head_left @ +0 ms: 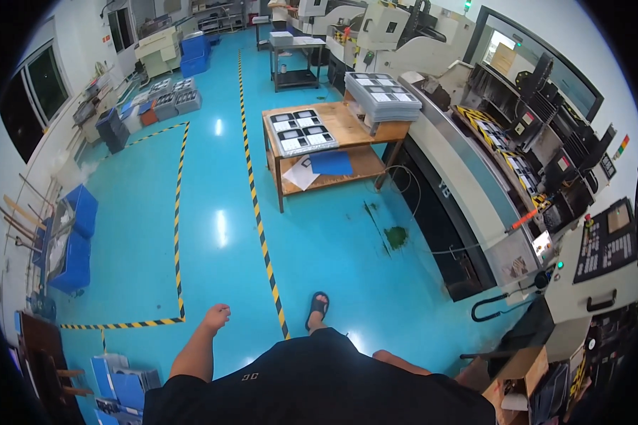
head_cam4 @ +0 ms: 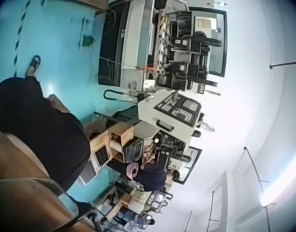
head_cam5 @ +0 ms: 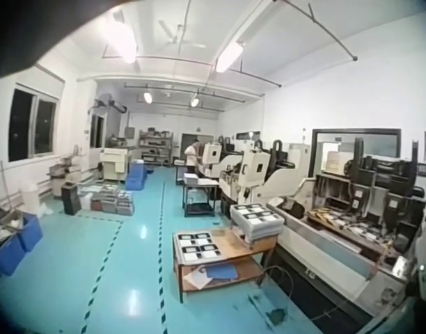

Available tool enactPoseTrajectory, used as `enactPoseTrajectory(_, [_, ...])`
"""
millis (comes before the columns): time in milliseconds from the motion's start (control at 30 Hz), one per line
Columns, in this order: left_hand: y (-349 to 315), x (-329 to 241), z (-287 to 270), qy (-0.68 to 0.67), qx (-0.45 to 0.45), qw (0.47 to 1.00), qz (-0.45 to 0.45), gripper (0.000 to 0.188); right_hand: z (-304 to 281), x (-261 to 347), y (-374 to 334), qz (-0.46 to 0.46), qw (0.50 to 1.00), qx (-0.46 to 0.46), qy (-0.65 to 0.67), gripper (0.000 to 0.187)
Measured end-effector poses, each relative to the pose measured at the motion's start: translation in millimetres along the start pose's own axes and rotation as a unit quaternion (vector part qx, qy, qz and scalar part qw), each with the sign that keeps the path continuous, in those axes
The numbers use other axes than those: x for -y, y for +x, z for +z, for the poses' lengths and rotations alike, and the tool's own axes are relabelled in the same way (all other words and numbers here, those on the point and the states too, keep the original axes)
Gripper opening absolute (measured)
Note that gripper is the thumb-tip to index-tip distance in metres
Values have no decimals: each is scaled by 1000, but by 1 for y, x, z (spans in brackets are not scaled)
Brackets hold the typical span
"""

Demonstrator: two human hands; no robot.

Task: The person uses an air nozzle to clear a machine bed, removes a sheet of cut panels by hand, and places it on a stack. After walking to another machine, they repeat the process by clearing the bed with the air nozzle and removing a different sheet of panels.

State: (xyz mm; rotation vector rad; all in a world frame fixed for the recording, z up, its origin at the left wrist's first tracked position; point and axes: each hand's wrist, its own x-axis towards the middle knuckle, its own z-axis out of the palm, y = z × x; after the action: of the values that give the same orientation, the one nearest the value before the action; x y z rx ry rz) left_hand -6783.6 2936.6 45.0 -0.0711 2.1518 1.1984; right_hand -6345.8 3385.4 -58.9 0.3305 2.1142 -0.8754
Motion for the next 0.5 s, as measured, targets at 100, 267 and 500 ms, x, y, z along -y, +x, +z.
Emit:
enactPoseTrajectory(100, [60,-1,17,22,79,995,-56,32,-114,11,53,90,994,-43,37,44])
enactPoseTrajectory(267, [100,30,47,94,184,977,-43,36,-331,26,135,90,986,-136,11,62])
enactPoseTrajectory(500, [212,-94,21,151,236,959,41,35,-512,80,212,79,933,-341,90,51])
